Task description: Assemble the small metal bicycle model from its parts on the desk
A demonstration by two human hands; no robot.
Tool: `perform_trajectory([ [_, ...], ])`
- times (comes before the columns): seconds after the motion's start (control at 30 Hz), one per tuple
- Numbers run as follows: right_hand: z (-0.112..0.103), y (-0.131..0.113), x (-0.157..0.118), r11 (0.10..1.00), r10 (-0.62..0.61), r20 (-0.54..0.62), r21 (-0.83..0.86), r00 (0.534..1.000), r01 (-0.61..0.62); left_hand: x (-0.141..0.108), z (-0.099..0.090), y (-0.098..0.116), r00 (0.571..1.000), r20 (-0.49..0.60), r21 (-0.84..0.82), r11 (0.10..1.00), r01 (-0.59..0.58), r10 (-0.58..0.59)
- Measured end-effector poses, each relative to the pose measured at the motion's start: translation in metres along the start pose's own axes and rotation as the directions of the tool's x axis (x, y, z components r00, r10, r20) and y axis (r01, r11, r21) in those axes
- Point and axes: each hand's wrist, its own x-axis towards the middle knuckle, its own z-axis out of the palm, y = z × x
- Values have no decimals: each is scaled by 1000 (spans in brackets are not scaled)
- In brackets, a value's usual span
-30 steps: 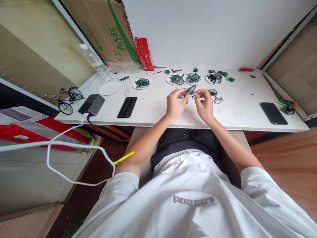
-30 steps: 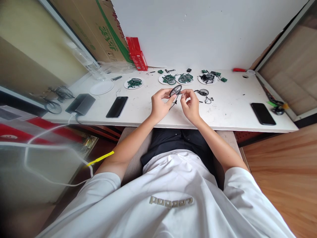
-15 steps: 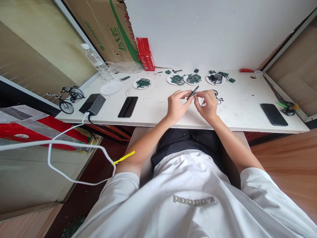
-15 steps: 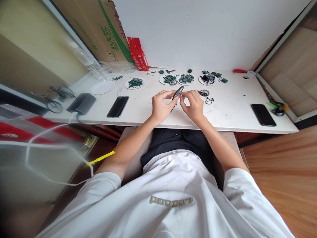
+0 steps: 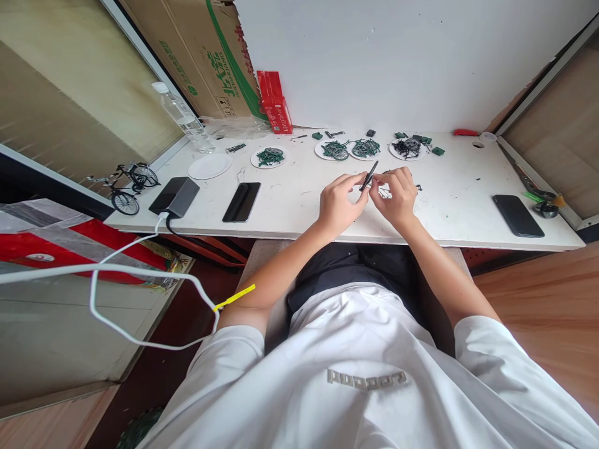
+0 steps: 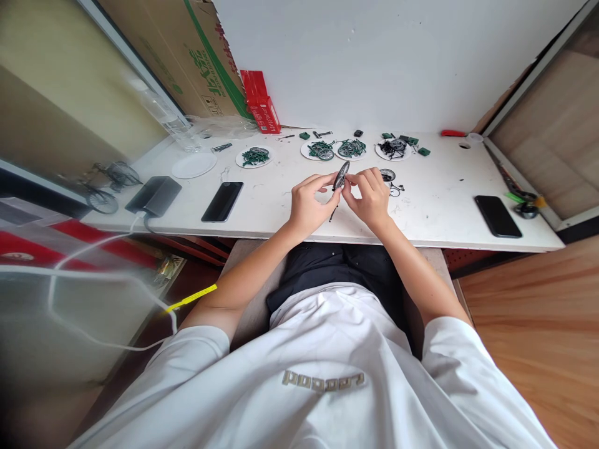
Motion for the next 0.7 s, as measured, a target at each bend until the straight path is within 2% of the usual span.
perform_trajectory([
  [0.17,2,-1,0,998,-42,-57,-50,997,39,-2,1,-3,999,28,37,999,-21,20],
  [0.3,1,-4,2,999,-37,-80,-19,996,36,-2,3,-8,998,41,61,997,-54,51],
  [0.7,1,-1,3,994,24,-1,104,1000,-24,-2,4,-9,998,56,31,999,-14,13],
])
